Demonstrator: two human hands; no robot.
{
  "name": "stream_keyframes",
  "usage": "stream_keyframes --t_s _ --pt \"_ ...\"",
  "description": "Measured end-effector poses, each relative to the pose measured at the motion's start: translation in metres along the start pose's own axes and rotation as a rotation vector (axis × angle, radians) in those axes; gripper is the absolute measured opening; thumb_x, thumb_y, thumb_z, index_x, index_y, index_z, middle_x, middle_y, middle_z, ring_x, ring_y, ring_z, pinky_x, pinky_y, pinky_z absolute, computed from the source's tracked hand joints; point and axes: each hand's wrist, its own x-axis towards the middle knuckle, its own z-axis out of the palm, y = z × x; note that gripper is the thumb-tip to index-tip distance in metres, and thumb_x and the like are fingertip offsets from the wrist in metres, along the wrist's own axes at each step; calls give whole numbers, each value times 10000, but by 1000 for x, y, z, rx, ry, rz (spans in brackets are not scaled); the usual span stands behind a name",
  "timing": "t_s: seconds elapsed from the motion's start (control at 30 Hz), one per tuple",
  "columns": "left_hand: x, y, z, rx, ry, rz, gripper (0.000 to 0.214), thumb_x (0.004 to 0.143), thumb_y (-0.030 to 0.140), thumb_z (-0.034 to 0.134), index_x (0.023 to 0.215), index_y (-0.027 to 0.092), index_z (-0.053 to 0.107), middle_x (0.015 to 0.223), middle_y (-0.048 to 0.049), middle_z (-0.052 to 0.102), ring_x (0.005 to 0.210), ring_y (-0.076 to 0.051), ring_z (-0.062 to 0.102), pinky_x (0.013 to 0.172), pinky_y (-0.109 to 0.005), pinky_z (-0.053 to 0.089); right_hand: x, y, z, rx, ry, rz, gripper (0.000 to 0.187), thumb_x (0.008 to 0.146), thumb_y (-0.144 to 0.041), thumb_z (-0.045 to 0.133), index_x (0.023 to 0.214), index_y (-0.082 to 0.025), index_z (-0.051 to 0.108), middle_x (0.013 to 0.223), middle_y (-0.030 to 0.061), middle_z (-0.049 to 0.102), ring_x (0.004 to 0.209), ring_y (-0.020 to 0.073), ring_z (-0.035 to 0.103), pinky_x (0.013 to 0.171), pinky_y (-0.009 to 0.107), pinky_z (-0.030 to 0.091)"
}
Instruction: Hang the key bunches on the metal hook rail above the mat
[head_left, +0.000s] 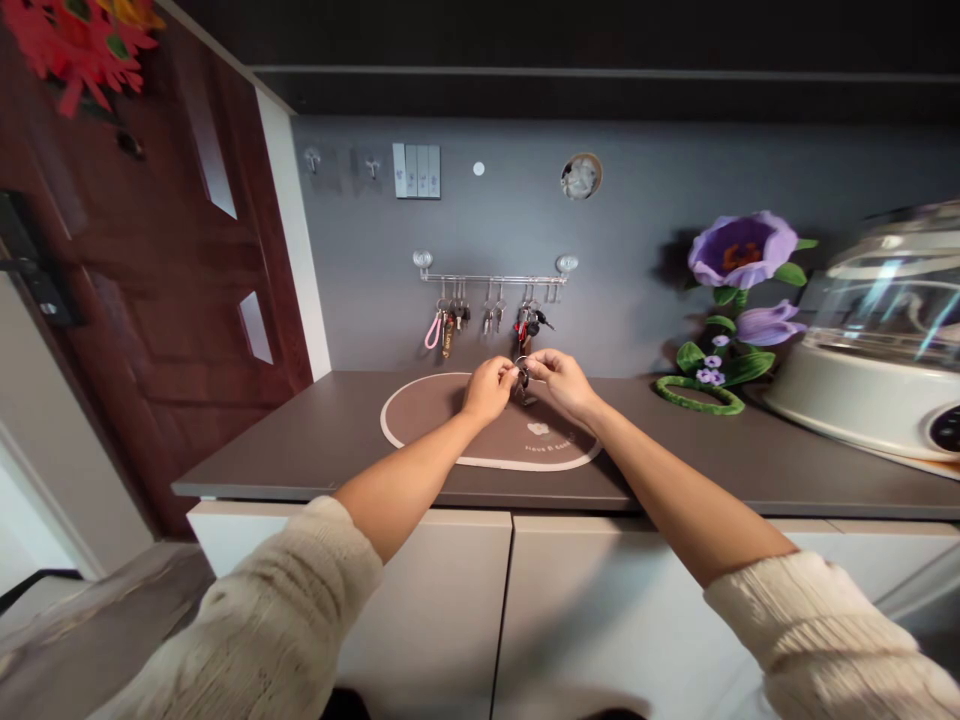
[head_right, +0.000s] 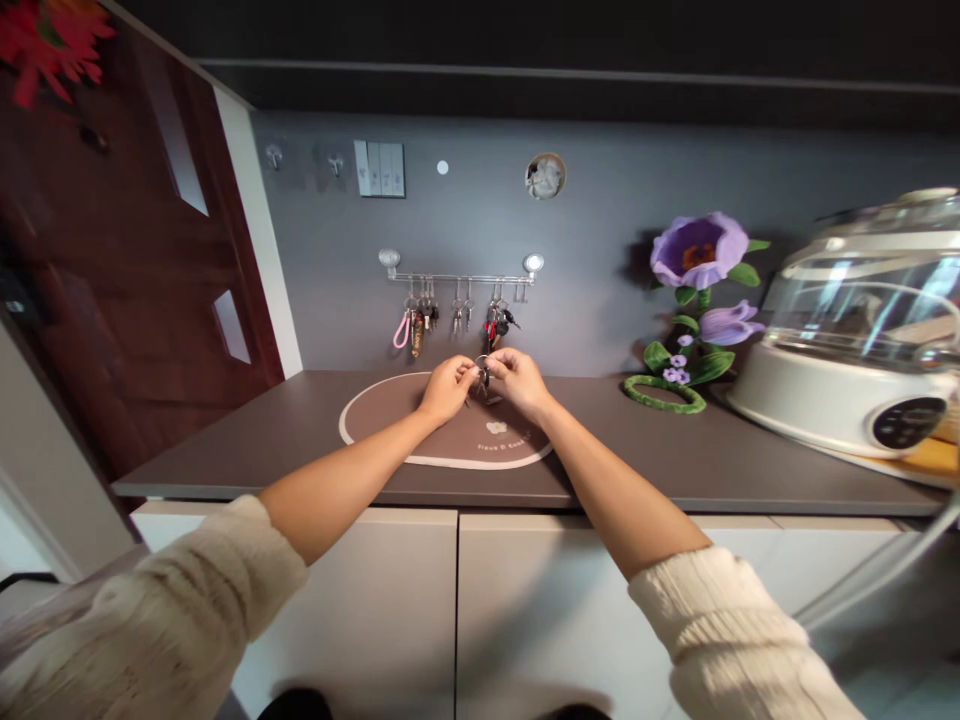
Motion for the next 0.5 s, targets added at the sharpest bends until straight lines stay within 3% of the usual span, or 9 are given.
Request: stream_keyframes --t_s 0.5 --pt "0 -1 4 106 -35 21 170 827 249 422 774 173 565 784 -31 601 748 -135 540 707 -251 420 40 -17 -29 77 149 80 337 578 -454 669 678 -157 544 623 -7 538 578 87 477 607 243 428"
